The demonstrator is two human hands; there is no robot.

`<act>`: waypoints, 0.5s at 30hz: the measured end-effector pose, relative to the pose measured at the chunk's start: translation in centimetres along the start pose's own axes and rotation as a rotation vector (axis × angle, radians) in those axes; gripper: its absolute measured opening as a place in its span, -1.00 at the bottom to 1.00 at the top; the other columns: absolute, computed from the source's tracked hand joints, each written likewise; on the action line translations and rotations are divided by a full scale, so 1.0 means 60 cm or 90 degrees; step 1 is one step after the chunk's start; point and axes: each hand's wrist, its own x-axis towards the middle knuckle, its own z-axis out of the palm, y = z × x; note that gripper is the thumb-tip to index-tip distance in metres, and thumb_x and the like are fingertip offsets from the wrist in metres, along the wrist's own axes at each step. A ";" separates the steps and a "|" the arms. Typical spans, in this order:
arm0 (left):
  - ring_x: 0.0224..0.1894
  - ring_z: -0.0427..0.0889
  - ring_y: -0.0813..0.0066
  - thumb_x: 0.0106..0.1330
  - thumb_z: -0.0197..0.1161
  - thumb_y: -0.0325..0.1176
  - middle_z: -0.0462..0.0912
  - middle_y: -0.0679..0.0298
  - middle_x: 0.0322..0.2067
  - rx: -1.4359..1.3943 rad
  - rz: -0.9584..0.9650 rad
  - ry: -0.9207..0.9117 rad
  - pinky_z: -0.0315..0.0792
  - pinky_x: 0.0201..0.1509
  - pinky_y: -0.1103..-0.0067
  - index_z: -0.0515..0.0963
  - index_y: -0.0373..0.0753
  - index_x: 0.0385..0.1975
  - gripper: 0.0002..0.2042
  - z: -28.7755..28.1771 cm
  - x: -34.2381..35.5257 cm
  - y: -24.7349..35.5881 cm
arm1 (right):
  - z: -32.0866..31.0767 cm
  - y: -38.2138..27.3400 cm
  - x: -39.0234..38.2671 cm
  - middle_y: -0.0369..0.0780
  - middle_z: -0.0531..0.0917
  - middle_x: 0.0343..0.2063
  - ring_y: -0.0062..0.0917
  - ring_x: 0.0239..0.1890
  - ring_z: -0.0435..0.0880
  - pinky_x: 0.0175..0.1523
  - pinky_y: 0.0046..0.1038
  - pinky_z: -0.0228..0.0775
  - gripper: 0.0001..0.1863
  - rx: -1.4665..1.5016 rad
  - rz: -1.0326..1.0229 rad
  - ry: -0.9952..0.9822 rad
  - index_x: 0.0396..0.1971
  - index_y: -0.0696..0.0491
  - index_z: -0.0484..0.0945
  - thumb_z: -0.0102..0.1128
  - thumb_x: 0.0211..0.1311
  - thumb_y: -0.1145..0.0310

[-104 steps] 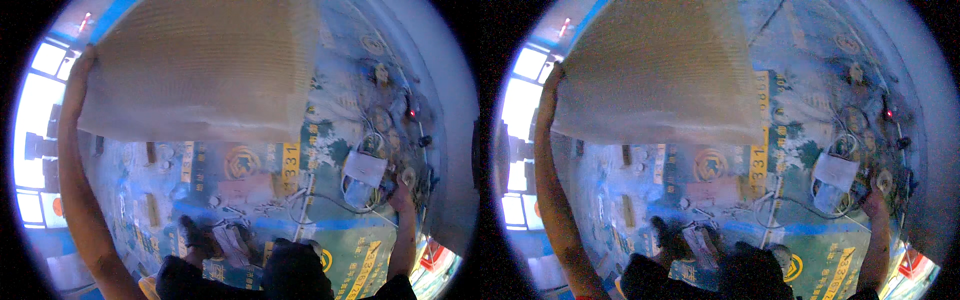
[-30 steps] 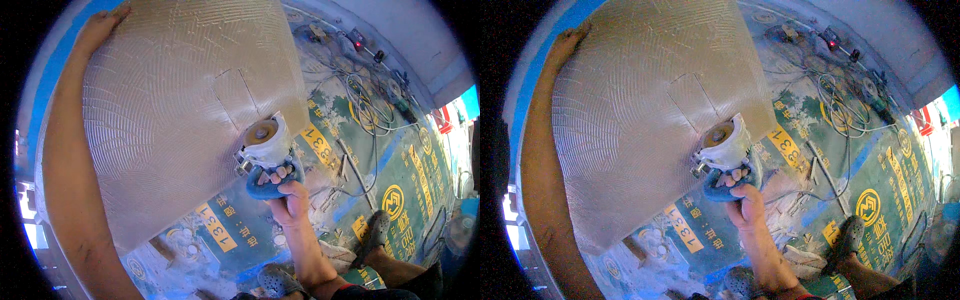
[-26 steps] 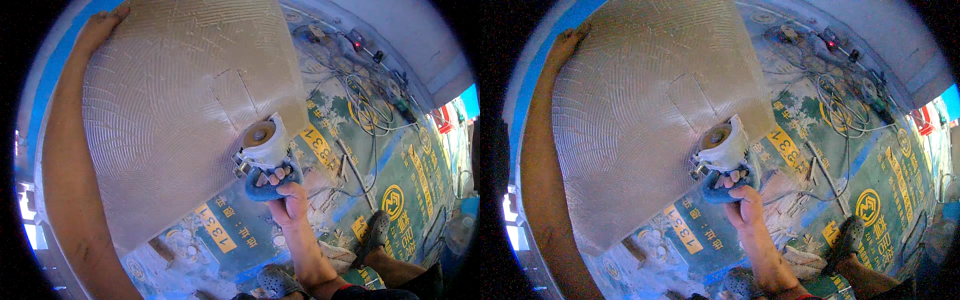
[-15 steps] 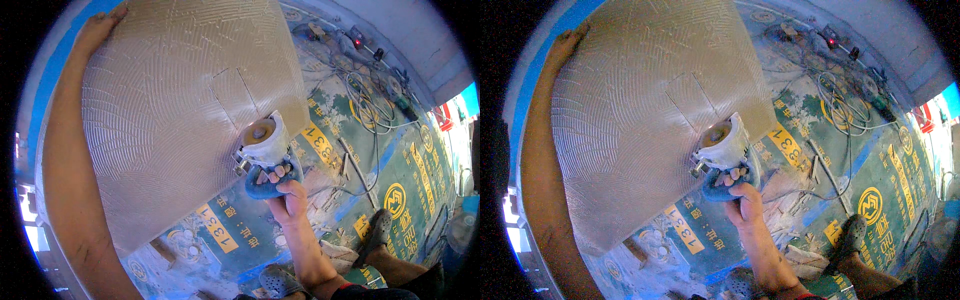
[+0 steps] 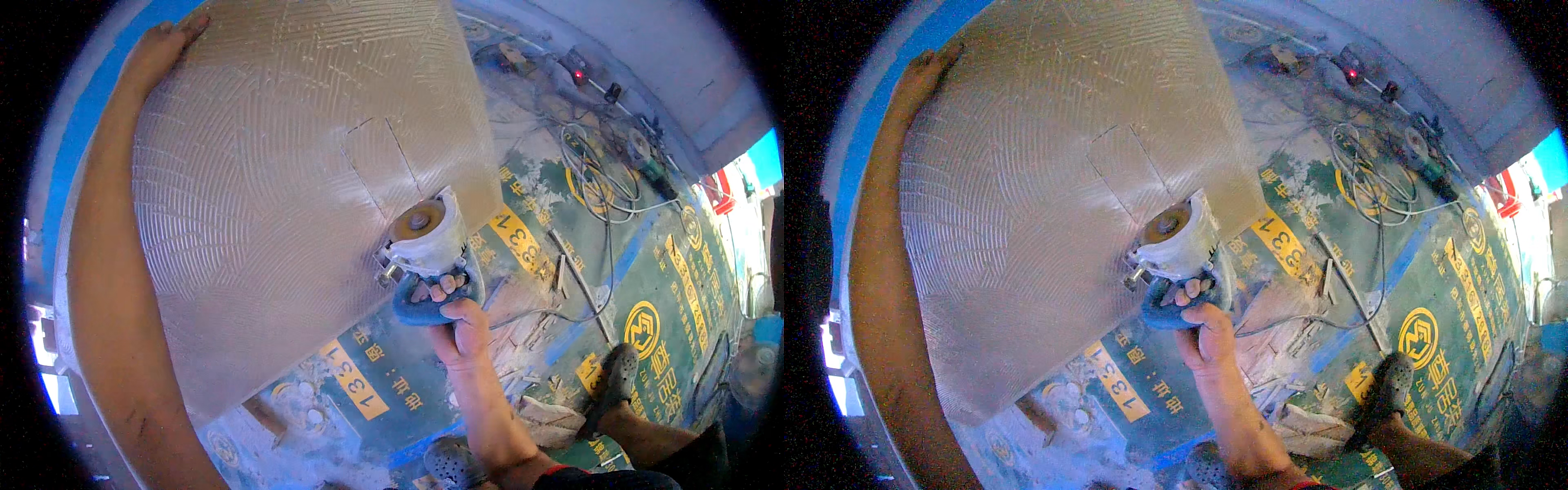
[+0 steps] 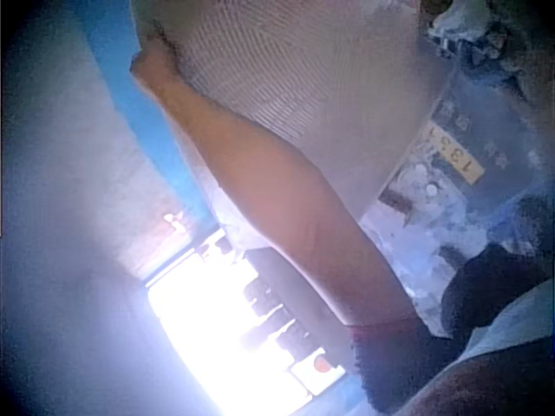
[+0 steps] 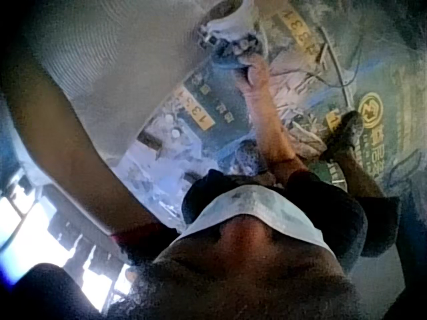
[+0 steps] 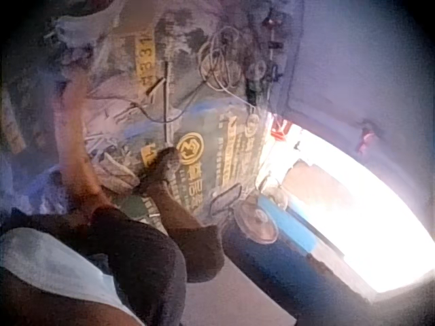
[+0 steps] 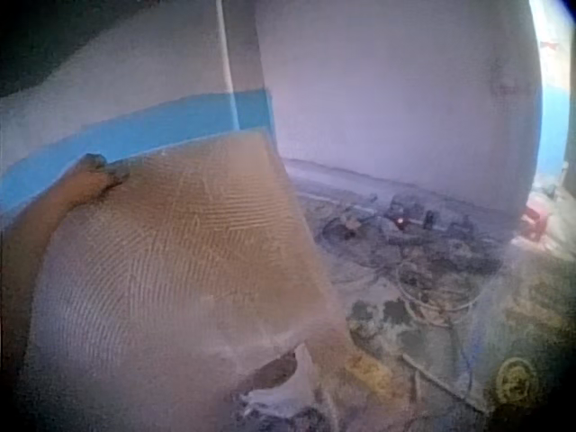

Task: The person cuts a square opening into a tile using a power saw, then picks up the tile and flips it over to continue cutting from the other side.

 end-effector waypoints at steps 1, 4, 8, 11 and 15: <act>-0.02 0.53 0.07 0.38 -0.02 0.01 0.55 0.01 -0.06 0.028 0.014 0.011 0.40 0.09 0.35 0.48 -0.07 0.09 -0.58 0.005 0.005 -0.005 | 0.000 0.001 0.001 -0.34 0.47 -0.39 -0.47 -0.25 0.50 0.13 -0.30 0.31 -0.61 -0.001 -0.004 0.001 -0.33 0.00 0.39 0.01 -0.25 0.71; -0.02 0.52 0.04 0.43 -0.06 -0.10 0.54 0.02 -0.08 0.069 0.043 0.058 0.41 0.06 0.37 0.49 0.01 0.09 -0.66 0.016 0.010 -0.014 | 0.000 0.003 0.002 -0.34 0.47 -0.39 -0.47 -0.24 0.50 0.12 -0.30 0.32 -0.61 -0.004 -0.011 0.011 -0.33 0.00 0.39 0.01 -0.25 0.71; -0.07 0.55 0.10 0.36 0.01 0.07 0.57 0.01 -0.13 -0.042 0.017 0.074 0.40 0.01 0.39 0.53 -0.17 0.01 -0.53 0.015 -0.004 -0.011 | -0.004 0.004 0.001 -0.34 0.47 -0.39 -0.48 -0.24 0.50 0.12 -0.30 0.32 -0.61 -0.012 -0.014 0.021 -0.33 0.00 0.40 0.01 -0.25 0.72; -0.10 0.57 0.15 0.25 0.05 0.24 0.60 -0.02 -0.17 -0.108 -0.020 0.078 0.38 0.01 0.37 0.56 -0.31 -0.06 -0.36 0.011 -0.011 -0.001 | -0.008 0.007 0.006 -0.34 0.47 -0.39 -0.48 -0.24 0.50 0.12 -0.29 0.32 -0.61 -0.008 -0.017 0.006 -0.33 0.00 0.40 0.01 -0.25 0.72; -0.13 0.59 0.16 0.18 0.06 0.33 0.63 0.01 -0.20 -0.064 0.019 0.166 0.38 0.02 0.31 0.59 -0.35 -0.16 -0.28 0.013 -0.015 0.002 | -0.011 0.012 0.010 -0.35 0.47 -0.39 -0.48 -0.24 0.50 0.13 -0.26 0.32 -0.61 0.015 -0.016 -0.010 -0.33 -0.01 0.40 0.02 -0.25 0.72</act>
